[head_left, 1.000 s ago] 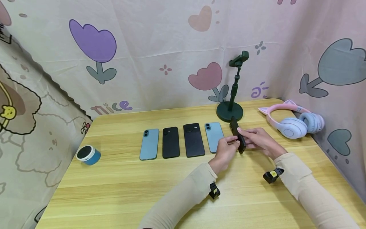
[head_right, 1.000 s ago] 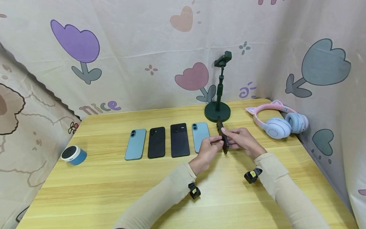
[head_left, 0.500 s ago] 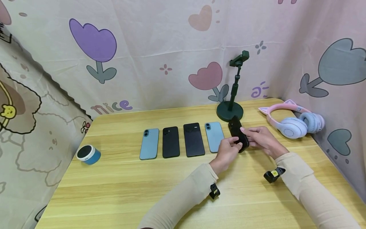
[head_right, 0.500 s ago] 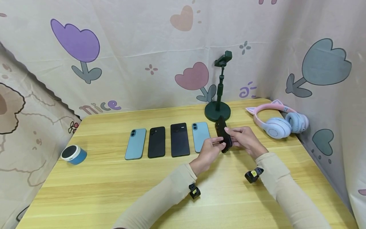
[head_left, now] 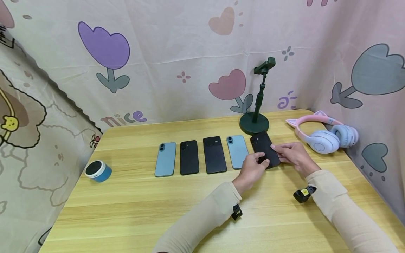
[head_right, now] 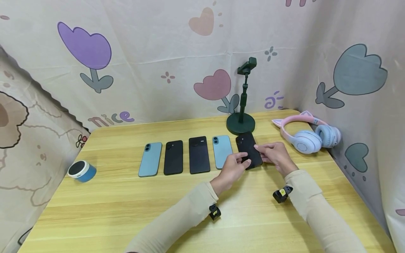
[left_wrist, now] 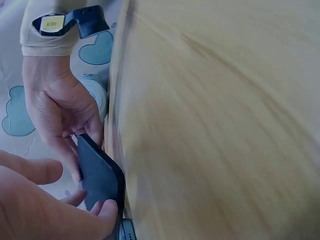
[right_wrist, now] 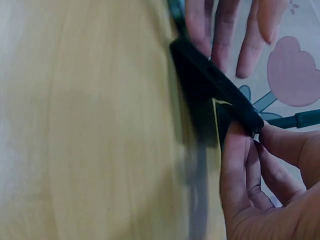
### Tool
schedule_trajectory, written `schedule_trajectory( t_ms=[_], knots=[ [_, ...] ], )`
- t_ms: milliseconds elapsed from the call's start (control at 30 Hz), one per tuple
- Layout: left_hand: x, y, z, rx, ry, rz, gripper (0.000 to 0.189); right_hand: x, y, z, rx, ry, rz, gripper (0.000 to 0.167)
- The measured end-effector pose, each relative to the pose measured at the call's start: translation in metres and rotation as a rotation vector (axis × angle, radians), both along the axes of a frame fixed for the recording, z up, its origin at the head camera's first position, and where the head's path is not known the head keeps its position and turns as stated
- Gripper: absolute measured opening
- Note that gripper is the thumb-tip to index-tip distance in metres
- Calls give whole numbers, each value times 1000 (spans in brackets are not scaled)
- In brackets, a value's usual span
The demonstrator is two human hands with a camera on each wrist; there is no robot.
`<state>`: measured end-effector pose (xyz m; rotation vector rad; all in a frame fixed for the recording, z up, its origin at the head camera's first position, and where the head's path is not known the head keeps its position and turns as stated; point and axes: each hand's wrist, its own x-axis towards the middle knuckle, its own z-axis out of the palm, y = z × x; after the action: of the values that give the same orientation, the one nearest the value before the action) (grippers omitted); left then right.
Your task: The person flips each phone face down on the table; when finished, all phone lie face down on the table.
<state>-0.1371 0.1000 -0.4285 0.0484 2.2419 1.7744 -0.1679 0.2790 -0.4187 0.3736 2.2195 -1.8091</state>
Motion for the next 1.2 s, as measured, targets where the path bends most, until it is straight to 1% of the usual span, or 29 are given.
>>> schedule_trajectory(
  t_ms=[100, 200, 300, 567, 667, 733, 800, 867, 1000, 1100, 1200],
  knots=[
    [1, -1, 0, -46, 30, -38, 37, 0, 3, -2, 35, -10, -16, 55],
    [2, -1, 1, -74, 44, -63, 38, 0, 6, -4, 65, -14, -11, 53],
    [2, -1, 1, -73, 52, -72, 38, 1, 9, -5, 86, -8, 8, 51],
    [1, -2, 1, -74, 42, -101, 38, 3, 13, -5, 119, 33, 60, 46],
    [3, -5, 4, -101, 76, -134, 41, 4, 14, -3, 145, 33, 76, 43],
    [4, -8, 7, -142, 113, -168, 43, 4, 16, -2, 163, 33, 86, 42],
    [6, -15, 11, -199, 159, -216, 46, 6, 16, -1, 178, 35, 95, 43],
    [9, -24, 17, -275, 206, -264, 49, 7, 17, 0, 199, 44, 107, 45],
    [17, -48, 27, -420, 318, -345, 53, 12, 18, 4, 281, 80, 132, 51],
    [25, -70, 34, -479, 381, -368, 55, 18, 18, 8, 380, 122, 144, 53],
    [32, -97, 39, -514, 416, -363, 57, 25, 16, 12, 501, 172, 165, 54]
  ],
)
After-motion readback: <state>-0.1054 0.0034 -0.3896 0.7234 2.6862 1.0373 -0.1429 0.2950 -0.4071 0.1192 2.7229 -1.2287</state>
